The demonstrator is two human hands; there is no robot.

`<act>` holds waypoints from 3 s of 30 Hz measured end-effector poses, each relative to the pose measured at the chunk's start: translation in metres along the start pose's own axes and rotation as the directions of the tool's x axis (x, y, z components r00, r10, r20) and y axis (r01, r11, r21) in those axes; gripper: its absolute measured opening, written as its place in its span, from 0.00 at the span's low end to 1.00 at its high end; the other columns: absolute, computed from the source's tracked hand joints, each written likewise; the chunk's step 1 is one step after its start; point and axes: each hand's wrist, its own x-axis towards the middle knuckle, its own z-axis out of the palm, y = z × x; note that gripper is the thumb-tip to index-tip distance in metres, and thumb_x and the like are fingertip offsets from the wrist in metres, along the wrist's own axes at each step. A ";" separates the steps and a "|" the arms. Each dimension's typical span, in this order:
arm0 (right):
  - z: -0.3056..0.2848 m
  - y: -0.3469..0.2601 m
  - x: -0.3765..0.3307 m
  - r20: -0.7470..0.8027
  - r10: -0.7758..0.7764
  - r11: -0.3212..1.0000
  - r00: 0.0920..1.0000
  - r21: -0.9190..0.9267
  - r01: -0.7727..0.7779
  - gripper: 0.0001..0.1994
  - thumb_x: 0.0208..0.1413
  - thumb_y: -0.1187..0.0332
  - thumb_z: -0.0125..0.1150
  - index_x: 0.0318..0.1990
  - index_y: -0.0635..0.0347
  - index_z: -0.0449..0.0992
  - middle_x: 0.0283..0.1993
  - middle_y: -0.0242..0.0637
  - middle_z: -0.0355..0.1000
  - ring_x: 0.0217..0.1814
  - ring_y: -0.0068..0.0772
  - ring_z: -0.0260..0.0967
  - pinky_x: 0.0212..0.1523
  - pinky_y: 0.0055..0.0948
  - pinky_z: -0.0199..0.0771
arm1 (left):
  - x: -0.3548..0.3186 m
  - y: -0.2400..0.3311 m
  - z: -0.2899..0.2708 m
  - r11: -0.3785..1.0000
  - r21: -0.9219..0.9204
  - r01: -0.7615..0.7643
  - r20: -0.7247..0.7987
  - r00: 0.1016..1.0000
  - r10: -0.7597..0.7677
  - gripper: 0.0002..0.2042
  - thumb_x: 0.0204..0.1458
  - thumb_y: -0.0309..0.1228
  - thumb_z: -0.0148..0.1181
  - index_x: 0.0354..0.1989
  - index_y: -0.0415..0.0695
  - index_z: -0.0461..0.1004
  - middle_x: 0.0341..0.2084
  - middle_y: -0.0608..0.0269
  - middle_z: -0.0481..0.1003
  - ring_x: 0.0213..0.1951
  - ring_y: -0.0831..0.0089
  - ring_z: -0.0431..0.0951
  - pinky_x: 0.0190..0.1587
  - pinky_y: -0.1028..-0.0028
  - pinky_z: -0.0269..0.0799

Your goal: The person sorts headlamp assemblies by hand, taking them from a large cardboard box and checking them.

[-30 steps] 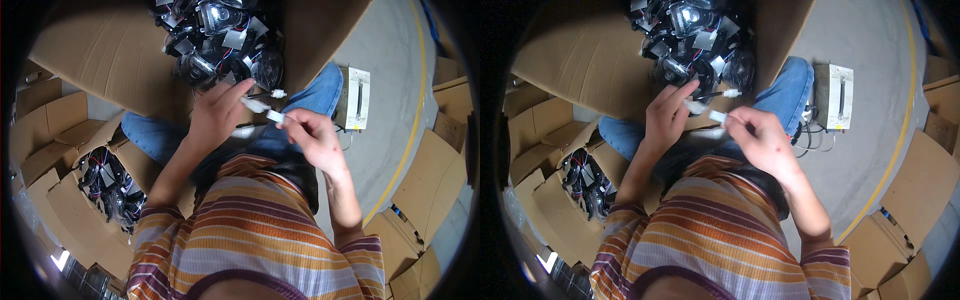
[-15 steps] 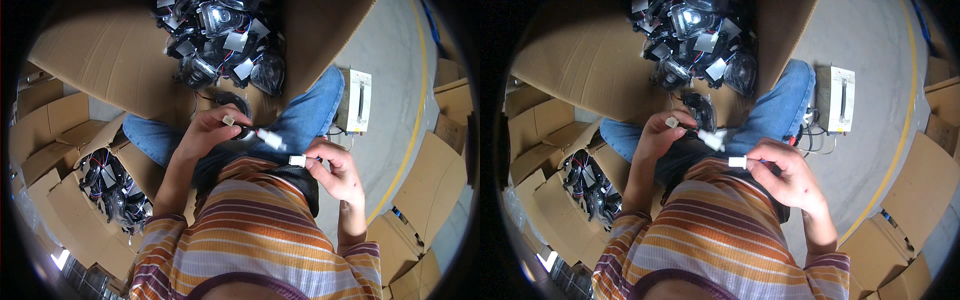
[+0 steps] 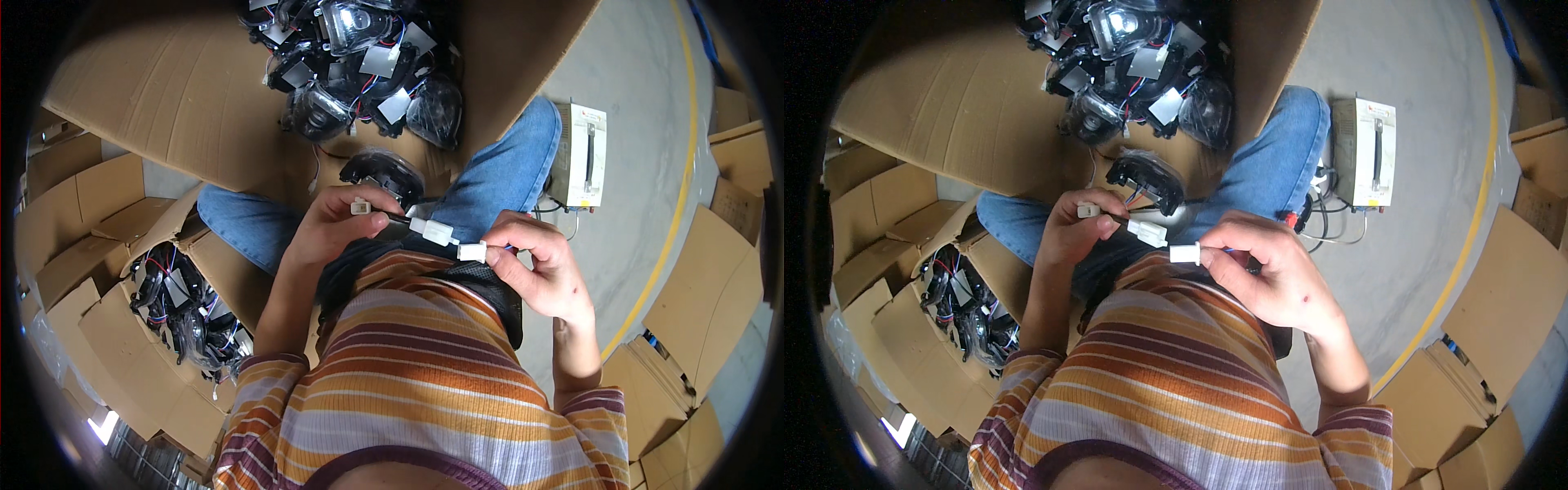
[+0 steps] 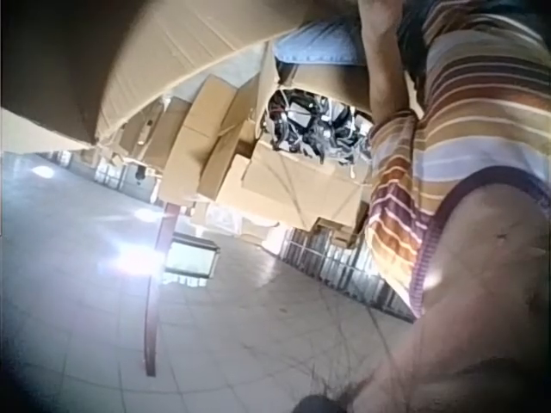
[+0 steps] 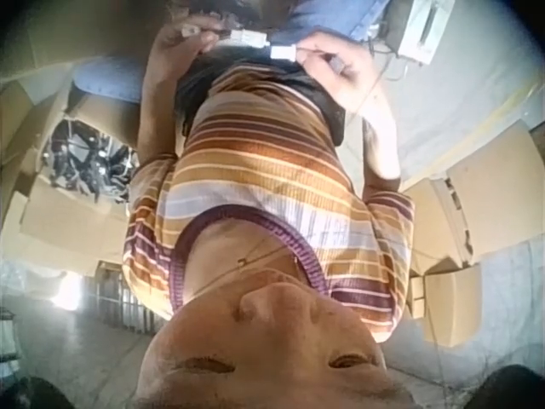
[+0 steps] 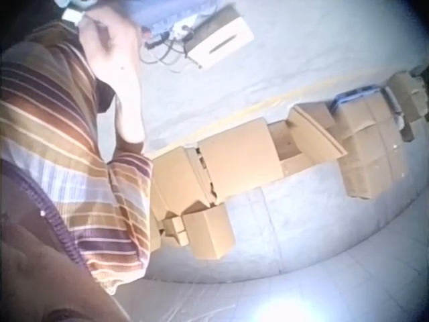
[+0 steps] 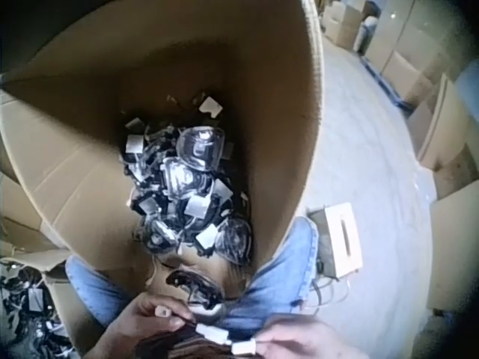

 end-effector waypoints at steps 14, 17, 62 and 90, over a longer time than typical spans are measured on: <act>0.009 -0.004 0.007 -0.075 0.022 0.980 0.997 -0.197 -0.037 0.02 0.43 0.77 0.51 0.25 0.65 0.68 0.22 0.39 0.64 0.23 0.35 0.63 0.24 0.26 0.61 | 0.002 0.008 0.001 0.984 0.176 -0.005 0.170 0.985 -0.025 0.08 0.44 0.19 0.51 0.34 0.38 0.72 0.27 0.64 0.71 0.31 0.83 0.68 0.33 0.84 0.61; 0.011 -0.003 0.011 -0.131 -0.018 0.957 0.991 -0.289 -0.021 0.02 0.43 0.76 0.52 0.25 0.65 0.68 0.23 0.40 0.63 0.23 0.38 0.62 0.25 0.28 0.62 | 0.004 0.009 0.003 0.968 0.231 0.094 0.105 0.987 -0.121 0.07 0.45 0.20 0.52 0.34 0.37 0.71 0.27 0.65 0.71 0.31 0.84 0.67 0.32 0.84 0.61; -0.020 0.031 0.007 -0.098 0.121 0.993 0.988 -0.001 -0.122 0.02 0.44 0.78 0.51 0.27 0.65 0.68 0.22 0.35 0.63 0.23 0.25 0.61 0.25 0.20 0.60 | 0.207 -0.098 -0.141 0.637 -0.750 -0.175 -0.469 0.820 -0.328 0.07 0.47 0.35 0.47 0.21 0.49 0.65 0.12 0.72 0.65 0.08 0.85 0.59 0.08 0.85 0.52; -0.013 -0.009 -0.004 -0.052 0.165 0.984 0.985 -0.061 -0.168 0.03 0.50 0.75 0.48 0.30 0.64 0.69 0.23 0.25 0.62 0.26 0.16 0.55 0.27 0.15 0.57 | 0.065 0.024 0.000 0.877 0.458 -0.145 -0.463 0.804 0.375 0.14 0.55 0.33 0.35 0.47 0.41 0.59 0.20 0.71 0.61 0.20 0.84 0.61 0.22 0.82 0.59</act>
